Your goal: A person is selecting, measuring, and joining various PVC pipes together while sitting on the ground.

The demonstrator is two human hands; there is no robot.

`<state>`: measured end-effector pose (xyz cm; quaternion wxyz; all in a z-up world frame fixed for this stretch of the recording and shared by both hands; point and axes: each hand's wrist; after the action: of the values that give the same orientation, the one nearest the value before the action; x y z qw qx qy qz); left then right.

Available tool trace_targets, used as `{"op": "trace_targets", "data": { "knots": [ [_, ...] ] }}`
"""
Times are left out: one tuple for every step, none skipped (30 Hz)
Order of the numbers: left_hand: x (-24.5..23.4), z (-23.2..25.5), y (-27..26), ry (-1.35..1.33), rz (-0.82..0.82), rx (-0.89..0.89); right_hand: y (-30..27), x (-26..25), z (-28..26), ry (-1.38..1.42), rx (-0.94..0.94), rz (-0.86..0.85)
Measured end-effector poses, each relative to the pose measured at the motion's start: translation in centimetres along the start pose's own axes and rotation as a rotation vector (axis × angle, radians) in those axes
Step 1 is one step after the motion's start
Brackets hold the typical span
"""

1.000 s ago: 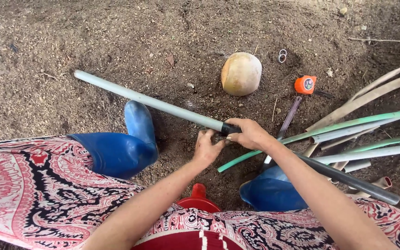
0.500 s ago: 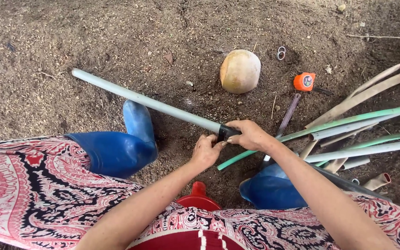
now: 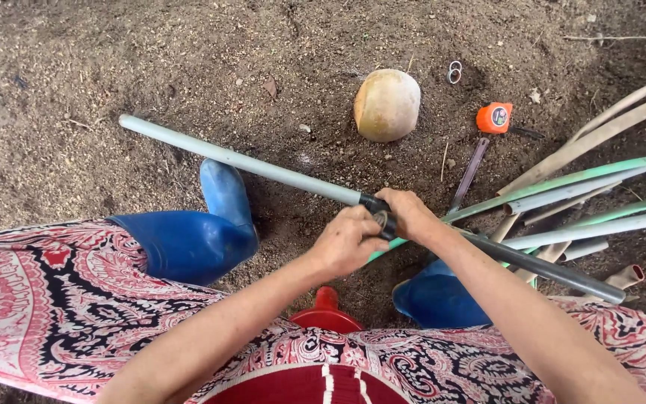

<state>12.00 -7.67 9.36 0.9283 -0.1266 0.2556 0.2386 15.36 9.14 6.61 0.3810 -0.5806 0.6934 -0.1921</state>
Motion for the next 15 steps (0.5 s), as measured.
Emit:
{"op": "trace_targets", "data": {
  "knots": [
    [-0.8, 0.4, 0.7, -0.052, 0.003, 0.025, 0.6, 0.0, 0.1, 0.659, 0.193, -0.018],
    [-1.2, 0.1, 1.7, -0.047, 0.002, 0.031, 1.9, 0.1, 2.2, 0.663, 0.187, -0.015],
    [-1.6, -0.2, 2.7, -0.071, 0.024, 0.09, 3.2, 0.1, 4.3, 0.185, -0.085, 0.071],
    [-1.9, -0.5, 3.4, -0.098, 0.046, 0.145, 4.4, 0.3, 6.5, -0.297, -0.347, 0.146],
    [-2.4, -0.5, 4.4, -0.096, 0.043, 0.145, 3.5, 0.3, 5.8, -0.294, -0.346, 0.147],
    [-3.0, -0.5, 5.6, -0.124, 0.035, 0.116, 2.8, 0.2, 4.8, -0.376, -0.434, 0.18],
    [-3.7, -0.4, 6.8, -0.152, 0.028, 0.086, 2.0, 0.1, 3.9, -0.458, -0.521, 0.215],
    [-3.8, -0.4, 7.8, -0.146, 0.028, 0.092, 1.6, 0.2, 3.1, -0.456, -0.525, 0.222],
    [-4.0, -0.4, 8.9, -0.118, -0.036, -0.011, 1.3, 0.2, 2.3, -0.611, -0.486, 0.198],
    [-3.9, -0.4, 9.9, -0.091, -0.103, -0.117, 0.9, 0.3, 1.7, -0.765, -0.439, 0.172],
    [-3.5, -1.4, 10.7, -0.088, -0.105, -0.113, 0.7, 0.3, 1.6, -0.763, -0.439, 0.177],
    [-2.9, -2.4, 11.5, -0.102, -0.102, -0.18, 0.4, 0.3, 1.7, -0.695, -0.411, 0.16],
    [-2.3, -3.4, 12.3, -0.115, -0.1, -0.248, 0.2, 0.4, 1.8, -0.627, -0.382, 0.143],
    [-2.1, -4.1, 12.8, -0.117, -0.103, -0.247, 0.2, 0.2, 1.9, -0.627, -0.378, 0.144],
    [-1.8, -4.8, 13.3, -0.17, -0.081, -0.28, 0.2, 0.1, 2.0, -0.606, -0.393, 0.147]
  ]
}}
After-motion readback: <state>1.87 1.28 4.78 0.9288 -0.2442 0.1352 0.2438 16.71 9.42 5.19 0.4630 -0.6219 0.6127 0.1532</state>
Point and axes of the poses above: each hand's wrist, its own y-axis towards the middle knuckle, its own x-axis out of the palm, z = x × y, and after that the axes turned 1 degree about x, right-handed
